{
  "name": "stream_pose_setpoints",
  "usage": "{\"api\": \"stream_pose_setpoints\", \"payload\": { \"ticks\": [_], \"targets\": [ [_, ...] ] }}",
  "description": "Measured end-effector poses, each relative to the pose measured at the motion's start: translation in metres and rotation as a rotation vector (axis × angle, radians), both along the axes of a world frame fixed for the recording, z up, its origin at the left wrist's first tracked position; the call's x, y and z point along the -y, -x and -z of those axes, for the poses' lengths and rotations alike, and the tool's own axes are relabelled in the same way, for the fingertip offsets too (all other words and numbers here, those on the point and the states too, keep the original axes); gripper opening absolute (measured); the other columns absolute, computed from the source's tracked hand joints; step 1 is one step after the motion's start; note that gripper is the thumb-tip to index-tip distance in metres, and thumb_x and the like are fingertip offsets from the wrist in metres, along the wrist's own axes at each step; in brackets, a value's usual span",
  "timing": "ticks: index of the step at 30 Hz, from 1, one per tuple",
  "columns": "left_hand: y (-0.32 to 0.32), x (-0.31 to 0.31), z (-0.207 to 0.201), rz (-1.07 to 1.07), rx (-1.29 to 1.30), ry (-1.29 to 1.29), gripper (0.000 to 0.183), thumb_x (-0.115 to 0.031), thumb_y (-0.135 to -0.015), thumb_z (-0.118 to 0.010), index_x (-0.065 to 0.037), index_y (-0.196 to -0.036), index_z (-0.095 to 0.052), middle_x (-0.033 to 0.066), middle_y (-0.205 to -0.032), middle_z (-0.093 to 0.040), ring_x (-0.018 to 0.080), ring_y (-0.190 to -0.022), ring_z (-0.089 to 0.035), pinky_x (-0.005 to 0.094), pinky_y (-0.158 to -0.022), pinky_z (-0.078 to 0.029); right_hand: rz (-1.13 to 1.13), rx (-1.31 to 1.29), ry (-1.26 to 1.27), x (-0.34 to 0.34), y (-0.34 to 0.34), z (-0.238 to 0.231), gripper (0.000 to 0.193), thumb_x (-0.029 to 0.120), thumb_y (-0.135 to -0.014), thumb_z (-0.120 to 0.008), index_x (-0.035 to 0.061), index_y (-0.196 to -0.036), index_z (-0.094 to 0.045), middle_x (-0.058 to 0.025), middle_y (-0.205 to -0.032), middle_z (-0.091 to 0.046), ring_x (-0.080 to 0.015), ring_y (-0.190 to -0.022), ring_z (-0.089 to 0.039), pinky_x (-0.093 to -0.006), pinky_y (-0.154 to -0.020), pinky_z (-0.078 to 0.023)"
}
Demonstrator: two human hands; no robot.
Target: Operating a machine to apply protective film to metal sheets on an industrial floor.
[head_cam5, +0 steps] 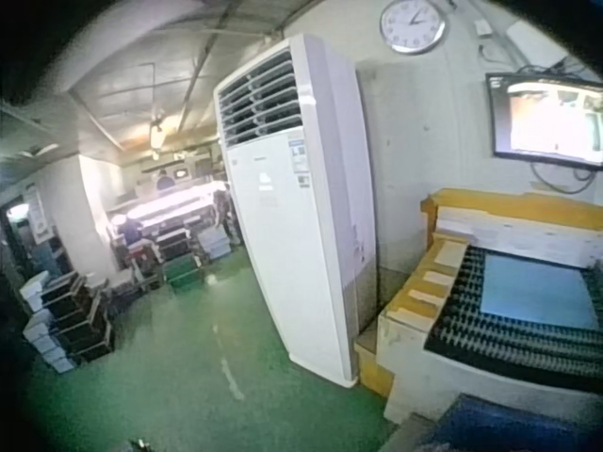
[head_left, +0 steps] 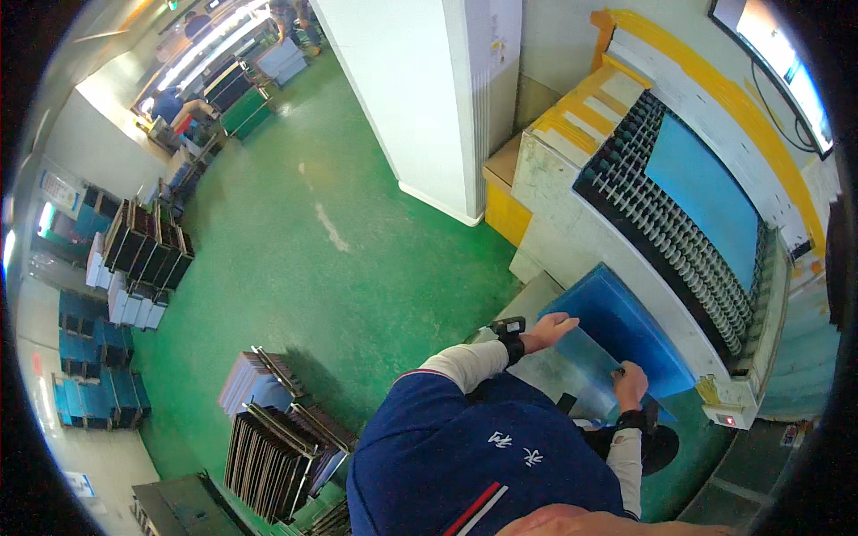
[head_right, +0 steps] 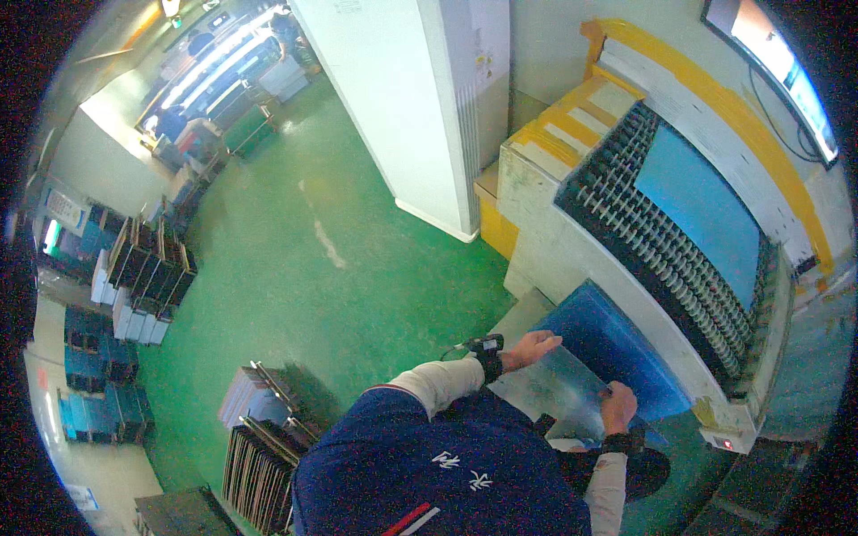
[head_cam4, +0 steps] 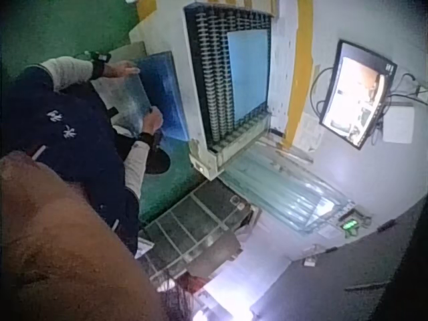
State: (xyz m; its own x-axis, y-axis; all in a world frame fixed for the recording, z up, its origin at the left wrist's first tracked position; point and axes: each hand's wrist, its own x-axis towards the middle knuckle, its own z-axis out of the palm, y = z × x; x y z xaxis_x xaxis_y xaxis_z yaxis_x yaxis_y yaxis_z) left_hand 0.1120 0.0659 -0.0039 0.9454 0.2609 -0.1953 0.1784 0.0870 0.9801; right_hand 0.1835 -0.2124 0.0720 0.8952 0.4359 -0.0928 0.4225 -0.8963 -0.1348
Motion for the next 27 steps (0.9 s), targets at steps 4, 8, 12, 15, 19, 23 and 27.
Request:
{"api": "stream_pose_setpoints", "payload": {
  "ticks": [4, 8, 12, 15, 19, 23, 27],
  "targets": [
    [0.007, -0.006, -0.01, 0.056, -0.027, -0.027, 0.049, -0.047, -0.091, -0.058, 0.0, -0.08, -0.061, 0.0089, -0.074, -0.057, 0.0179, -0.074, -0.054, 0.0358, -0.068, -0.044, -0.016, 0.058, -0.092, -0.001, 0.015, -0.005, 0.015, 0.021, -0.069, -0.075, 0.0106, -0.074, -0.064, -0.0119, -0.079, -0.065, -0.0361, -0.081, -0.061, -0.0474, -0.068, -0.046],
    [0.015, -0.009, -0.007, 0.019, 0.011, -0.032, 0.05, -0.049, -0.09, -0.058, 0.0, -0.082, -0.063, 0.0082, -0.077, -0.06, 0.0187, -0.077, -0.055, 0.036, -0.071, -0.045, 0.0, 0.013, -0.093, -0.005, 0.022, -0.009, 0.015, 0.02, -0.069, -0.074, 0.0103, -0.074, -0.064, -0.0121, -0.078, -0.065, -0.0366, -0.08, -0.061, -0.0472, -0.067, -0.046],
    [0.027, -0.016, -0.012, 0.055, -0.082, 0.112, 0.056, -0.054, -0.09, -0.059, 0.001, -0.094, -0.068, 0.0076, -0.088, -0.066, 0.0179, -0.087, -0.059, 0.0342, -0.078, -0.046, 0.017, -0.023, -0.054, 0.005, 0.026, -0.003, 0.017, 0.021, -0.07, -0.074, 0.0081, -0.075, -0.064, -0.0155, -0.078, -0.063, -0.0386, -0.08, -0.06, -0.0484, -0.066, -0.045],
    [0.035, -0.032, 0.008, -0.003, -0.227, 0.199, 0.062, -0.055, -0.091, -0.057, 0.0, -0.12, -0.063, 0.0113, -0.118, -0.064, 0.0203, -0.112, -0.056, 0.0335, -0.099, -0.04, 0.061, -0.042, -0.08, 0.009, 0.026, -0.002, 0.02, 0.023, -0.071, -0.073, 0.006, -0.077, -0.064, -0.0178, -0.079, -0.063, -0.0398, -0.081, -0.059, -0.0492, -0.066, -0.044],
    [0.065, -0.062, 0.066, -0.134, -0.195, 0.145, 0.063, -0.058, -0.088, -0.06, 0.0, -0.11, -0.067, 0.007, -0.093, -0.066, 0.0149, -0.082, -0.057, 0.0309, -0.073, -0.047, 0.035, -0.009, -0.191, 0.005, 0.022, -0.017, 0.026, 0.028, -0.072, -0.072, 0.0046, -0.083, -0.067, -0.0161, -0.084, -0.065, -0.0402, -0.083, -0.06, -0.0483, -0.07, -0.046],
    [0.092, -0.085, 0.099, -0.08, -0.543, 0.239, 0.043, -0.05, -0.085, -0.065, -0.008, -0.091, -0.065, 0.0, -0.077, -0.062, 0.0088, -0.061, -0.051, 0.0251, -0.053, -0.041, 0.165, -0.061, -0.211, -0.001, 0.015, -0.074, 0.032, 0.03, -0.072, -0.074, 0.002, -0.085, -0.068, -0.0193, -0.088, -0.066, -0.0377, -0.085, -0.062, -0.0445, -0.072, -0.048],
    [0.114, -0.099, 0.13, -0.042, -0.632, 0.261, 0.038, -0.045, -0.086, -0.065, -0.007, -0.086, -0.062, 0.0002, -0.072, -0.059, 0.0101, -0.056, -0.052, 0.0259, -0.049, -0.041, 0.345, -0.186, -0.485, 0.015, 0.001, -0.123, 0.037, 0.026, -0.076, -0.075, -0.0018, -0.099, -0.068, -0.0163, -0.099, -0.069, -0.0339, -0.094, -0.065, -0.0404, -0.081, -0.05]
  ]
}}
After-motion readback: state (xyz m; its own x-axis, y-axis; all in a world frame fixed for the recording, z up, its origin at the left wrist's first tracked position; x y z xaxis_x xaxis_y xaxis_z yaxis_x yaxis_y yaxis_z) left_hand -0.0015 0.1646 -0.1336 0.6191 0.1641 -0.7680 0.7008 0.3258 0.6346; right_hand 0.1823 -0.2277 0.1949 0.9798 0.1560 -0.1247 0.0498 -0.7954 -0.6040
